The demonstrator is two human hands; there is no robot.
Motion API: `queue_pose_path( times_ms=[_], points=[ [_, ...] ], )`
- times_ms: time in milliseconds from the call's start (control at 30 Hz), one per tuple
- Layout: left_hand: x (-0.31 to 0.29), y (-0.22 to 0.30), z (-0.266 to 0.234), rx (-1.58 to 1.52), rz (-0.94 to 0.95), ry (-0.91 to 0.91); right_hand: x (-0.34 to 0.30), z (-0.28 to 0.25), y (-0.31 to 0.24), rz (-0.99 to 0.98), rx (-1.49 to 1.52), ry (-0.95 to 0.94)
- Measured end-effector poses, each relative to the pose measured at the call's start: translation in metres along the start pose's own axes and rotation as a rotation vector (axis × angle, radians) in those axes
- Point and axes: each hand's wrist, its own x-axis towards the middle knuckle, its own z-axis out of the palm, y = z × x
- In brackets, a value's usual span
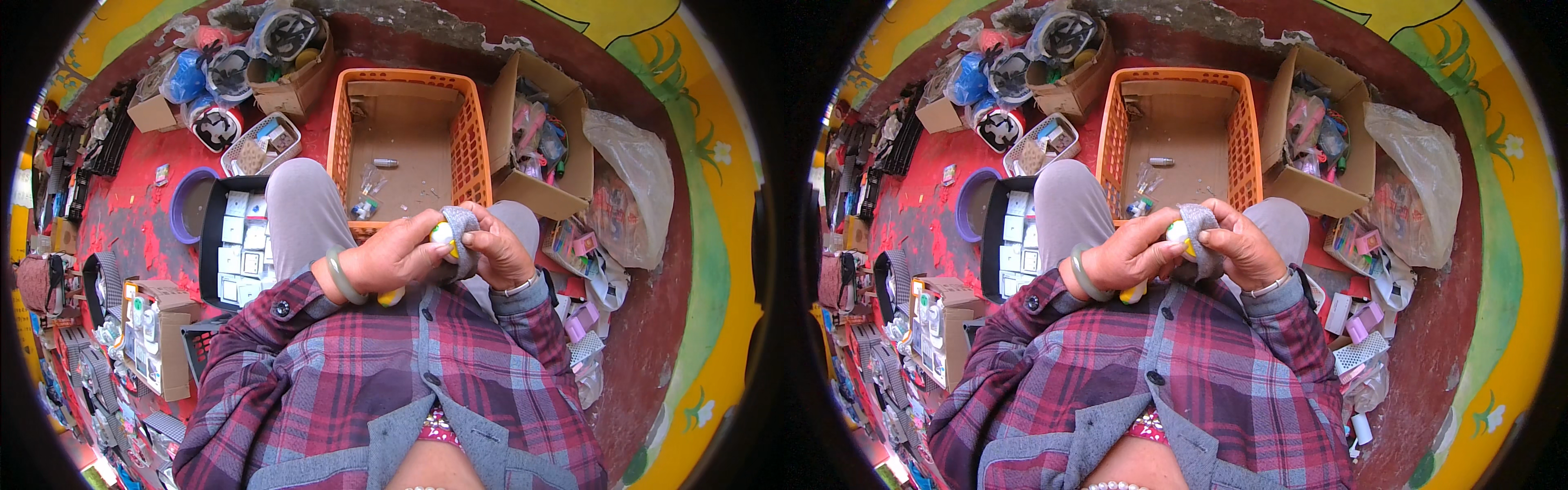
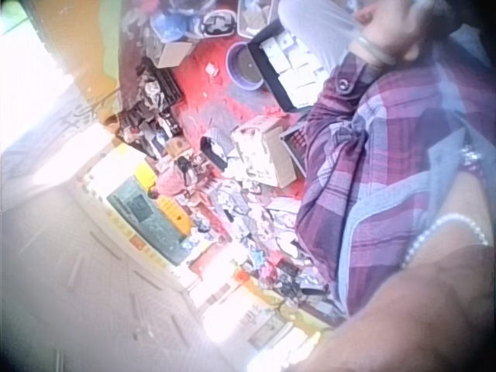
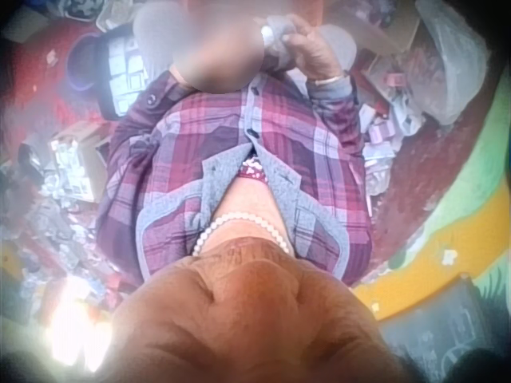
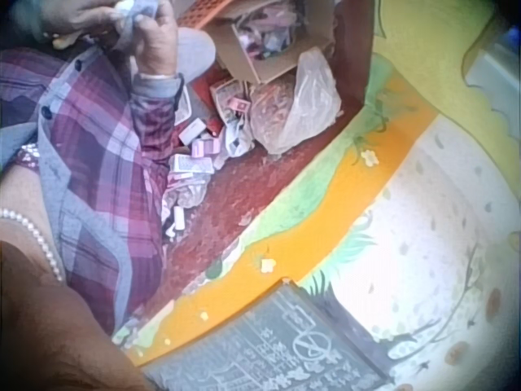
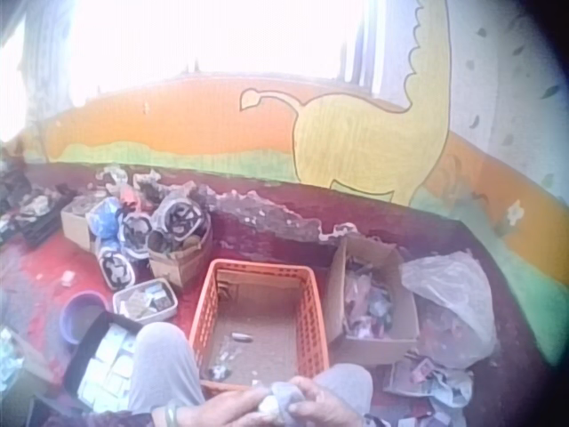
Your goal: The person wipes plastic doll accessories with a cloth by hand, dipping the cloth into a bowl of water and then rubbing the surfaces of the items one at a time.
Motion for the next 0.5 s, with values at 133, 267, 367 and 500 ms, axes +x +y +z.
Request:
queue_pose_path(
  times_ms=[133,267,367,500],
  points=[
    [0.0010,0.0007,0.0010,0.077,0.002,0.003,0.0020,0.0035,0.0002,-0.009,-0.105,0.028],
    [-0.0011,-0.0056,0.0010,0.203,0.036,0.008,0.0016,0.0011,0.0024,0.000,-0.150,0.029],
    [-0.0015,-0.0063,0.0018,0.159,0.010,0.006,0.0001,0.0012,0.0017,0.012,-0.146,0.030],
    [-0.0014,-0.0039,0.0011,0.008,-0.031,0.003,0.0006,0.0005,0.0022,0.029,-0.091,0.023]
  ],
)
